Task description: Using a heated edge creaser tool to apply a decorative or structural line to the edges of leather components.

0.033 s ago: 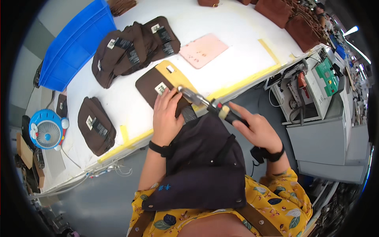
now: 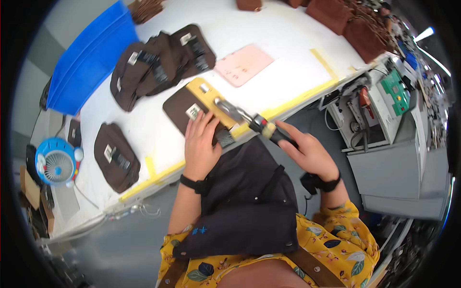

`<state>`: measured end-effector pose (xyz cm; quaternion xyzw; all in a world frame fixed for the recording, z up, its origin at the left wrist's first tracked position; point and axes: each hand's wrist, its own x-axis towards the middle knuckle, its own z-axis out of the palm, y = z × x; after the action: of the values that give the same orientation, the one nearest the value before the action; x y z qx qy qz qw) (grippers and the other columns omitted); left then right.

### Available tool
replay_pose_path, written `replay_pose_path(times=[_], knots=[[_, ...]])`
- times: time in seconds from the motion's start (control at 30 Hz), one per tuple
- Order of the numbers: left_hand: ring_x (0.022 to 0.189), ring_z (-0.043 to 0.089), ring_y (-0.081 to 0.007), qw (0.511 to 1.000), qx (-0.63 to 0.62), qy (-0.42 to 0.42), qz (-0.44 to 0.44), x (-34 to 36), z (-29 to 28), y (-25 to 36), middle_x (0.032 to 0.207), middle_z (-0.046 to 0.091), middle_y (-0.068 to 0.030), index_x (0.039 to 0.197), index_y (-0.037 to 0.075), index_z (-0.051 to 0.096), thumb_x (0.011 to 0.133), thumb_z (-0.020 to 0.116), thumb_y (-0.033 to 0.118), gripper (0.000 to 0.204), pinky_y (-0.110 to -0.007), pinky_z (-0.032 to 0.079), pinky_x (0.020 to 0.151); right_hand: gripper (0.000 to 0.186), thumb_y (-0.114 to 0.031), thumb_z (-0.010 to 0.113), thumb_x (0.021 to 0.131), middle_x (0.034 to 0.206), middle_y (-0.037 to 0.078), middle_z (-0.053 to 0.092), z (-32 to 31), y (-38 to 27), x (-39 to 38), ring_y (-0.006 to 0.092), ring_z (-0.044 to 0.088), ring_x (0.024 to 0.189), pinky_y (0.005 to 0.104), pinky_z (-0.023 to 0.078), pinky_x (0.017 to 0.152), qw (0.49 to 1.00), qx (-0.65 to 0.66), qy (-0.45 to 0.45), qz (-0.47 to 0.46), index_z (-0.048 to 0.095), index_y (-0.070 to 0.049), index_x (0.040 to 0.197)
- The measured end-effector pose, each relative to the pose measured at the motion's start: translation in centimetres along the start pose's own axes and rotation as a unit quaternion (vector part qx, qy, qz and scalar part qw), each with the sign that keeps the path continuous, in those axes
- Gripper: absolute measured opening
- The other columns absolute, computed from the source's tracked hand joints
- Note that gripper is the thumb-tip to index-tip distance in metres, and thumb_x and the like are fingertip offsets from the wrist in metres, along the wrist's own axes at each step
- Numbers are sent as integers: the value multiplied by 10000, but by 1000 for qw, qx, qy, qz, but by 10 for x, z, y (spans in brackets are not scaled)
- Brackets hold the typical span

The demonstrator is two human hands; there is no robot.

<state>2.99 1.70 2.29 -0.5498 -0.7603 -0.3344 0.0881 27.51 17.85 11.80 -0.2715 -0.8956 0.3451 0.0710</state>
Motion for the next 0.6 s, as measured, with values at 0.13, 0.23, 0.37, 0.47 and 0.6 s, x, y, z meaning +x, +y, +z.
replay_pose_path(times=[0.13, 0.23, 0.37, 0.47, 0.6], knots=[[1392, 519, -422, 999, 10, -29, -20, -17, 3, -18, 1407, 651, -149, 1004, 14, 752, 906, 750, 214, 223, -585, 358, 1168, 421, -321, 584, 1034, 870, 230, 718, 39, 22, 74, 445, 703, 828, 523, 555, 716, 986, -35, 160, -30, 573, -112, 1399], [1365, 543, -420, 1000, 2, -7, -14, -24, -1, -20, 1308, 712, -133, 905, 16, 768, 919, 724, 158, 150, -562, 342, 1192, 434, -311, 593, 1024, 878, 212, 732, 52, 28, 123, 429, 710, 796, 520, 556, 699, 980, -105, 166, -19, 559, -66, 1380], [1407, 512, -378, 998, -37, -44, -33, -19, -1, -16, 1340, 701, -101, 1111, 91, 798, 935, 682, 123, 213, -554, 296, 1232, 534, -186, 710, 901, 1059, 163, 661, 65, 29, 133, 361, 642, 948, 460, 534, 832, 909, -204, 326, -159, 572, -14, 1387], [1423, 520, -354, 993, -86, -68, -36, -17, -4, -18, 1320, 721, -79, 1155, 63, 779, 974, 672, 137, 223, -516, 267, 1244, 557, -270, 685, 953, 969, 171, 672, 90, 7, 122, 361, 646, 945, 450, 532, 851, 939, -134, 248, -198, 558, 14, 1415], [1456, 471, -371, 983, -148, -88, -64, -27, -26, -30, 1303, 716, -123, 1217, -10, 717, 1000, 645, 146, 277, -542, 233, 1255, 601, -358, 607, 1020, 1151, 280, 701, 114, -21, 147, 422, 677, 1069, 490, 532, 902, 989, 129, 19, -72, 521, 65, 1438]])
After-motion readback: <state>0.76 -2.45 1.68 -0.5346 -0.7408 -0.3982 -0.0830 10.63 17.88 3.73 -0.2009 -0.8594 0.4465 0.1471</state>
